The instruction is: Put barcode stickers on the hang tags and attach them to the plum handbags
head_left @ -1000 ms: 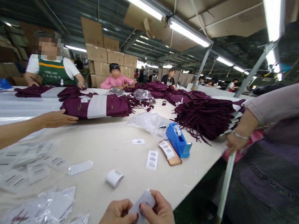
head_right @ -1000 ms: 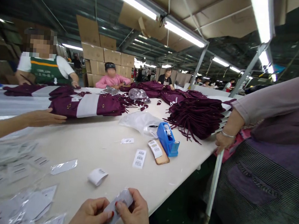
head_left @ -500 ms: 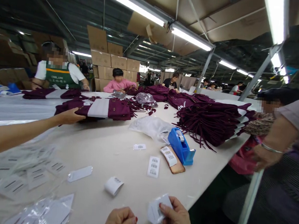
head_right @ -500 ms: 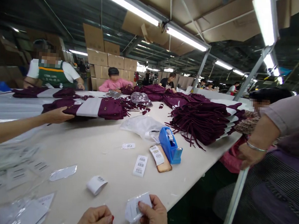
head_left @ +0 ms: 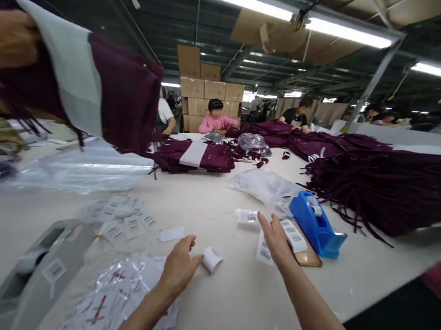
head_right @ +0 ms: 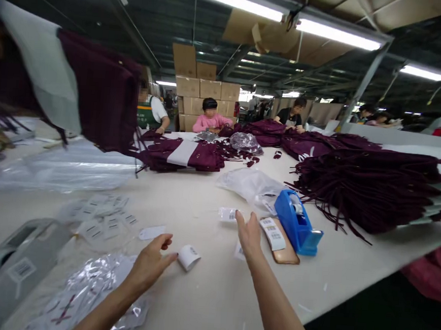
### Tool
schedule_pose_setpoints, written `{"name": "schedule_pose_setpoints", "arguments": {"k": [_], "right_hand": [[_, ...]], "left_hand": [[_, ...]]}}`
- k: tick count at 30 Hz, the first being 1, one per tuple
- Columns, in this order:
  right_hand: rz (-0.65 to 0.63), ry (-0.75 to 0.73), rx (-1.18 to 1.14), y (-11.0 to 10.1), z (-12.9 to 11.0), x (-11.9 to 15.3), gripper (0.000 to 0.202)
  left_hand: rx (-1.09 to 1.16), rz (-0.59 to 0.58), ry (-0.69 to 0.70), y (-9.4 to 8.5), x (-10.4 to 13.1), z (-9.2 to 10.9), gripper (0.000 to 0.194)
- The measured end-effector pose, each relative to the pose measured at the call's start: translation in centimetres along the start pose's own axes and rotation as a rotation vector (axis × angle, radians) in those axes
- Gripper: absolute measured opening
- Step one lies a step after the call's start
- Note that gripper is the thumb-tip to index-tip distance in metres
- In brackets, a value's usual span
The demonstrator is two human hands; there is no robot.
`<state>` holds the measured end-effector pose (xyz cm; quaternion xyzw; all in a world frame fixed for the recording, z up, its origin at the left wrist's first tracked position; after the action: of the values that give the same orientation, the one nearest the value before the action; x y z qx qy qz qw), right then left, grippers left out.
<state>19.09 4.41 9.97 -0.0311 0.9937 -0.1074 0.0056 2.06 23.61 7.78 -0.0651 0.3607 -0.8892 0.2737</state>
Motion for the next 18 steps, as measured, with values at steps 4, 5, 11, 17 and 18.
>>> {"name": "schedule_pose_setpoints", "arguments": {"k": [4, 5, 11, 17, 18], "right_hand": [[-0.099, -0.019, 0.086, 1.2, 2.0, 4.5, 0.046], [-0.159, 0.0, 0.09, 1.6, 2.9, 6.0, 0.044], [-0.32, 0.271, -0.153, 2.7, 6.1, 12.2, 0.046], [-0.263, 0.243, -0.5, 2.2, 5.2, 14.2, 0.061], [-0.25, 0.213, -0.498, 2.0, 5.1, 14.5, 0.059]], "left_hand": [[-0.197, -0.094, 0.058, 2.4, 0.1, -0.4, 0.066], [-0.211, -0.091, 0.069, 3.0, 0.0, -0.3, 0.063], [-0.128, -0.04, 0.22, 4.5, 1.5, 1.5, 0.05], [0.237, 0.024, 0.335, 3.7, 6.5, 2.5, 0.057], [0.308, -0.008, 0.248, 3.7, 7.1, 2.5, 0.06]]}}
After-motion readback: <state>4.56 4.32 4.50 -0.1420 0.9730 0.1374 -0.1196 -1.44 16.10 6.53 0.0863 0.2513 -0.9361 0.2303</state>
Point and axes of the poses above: each hand's wrist, its own x-axis away from the middle knuckle, its own y-axis out of the palm, z = x × y, the point moved 4 cm from there along -x, towards the middle knuckle, and after that the axes turned 3 degrees about y, right-handed, at the moved point
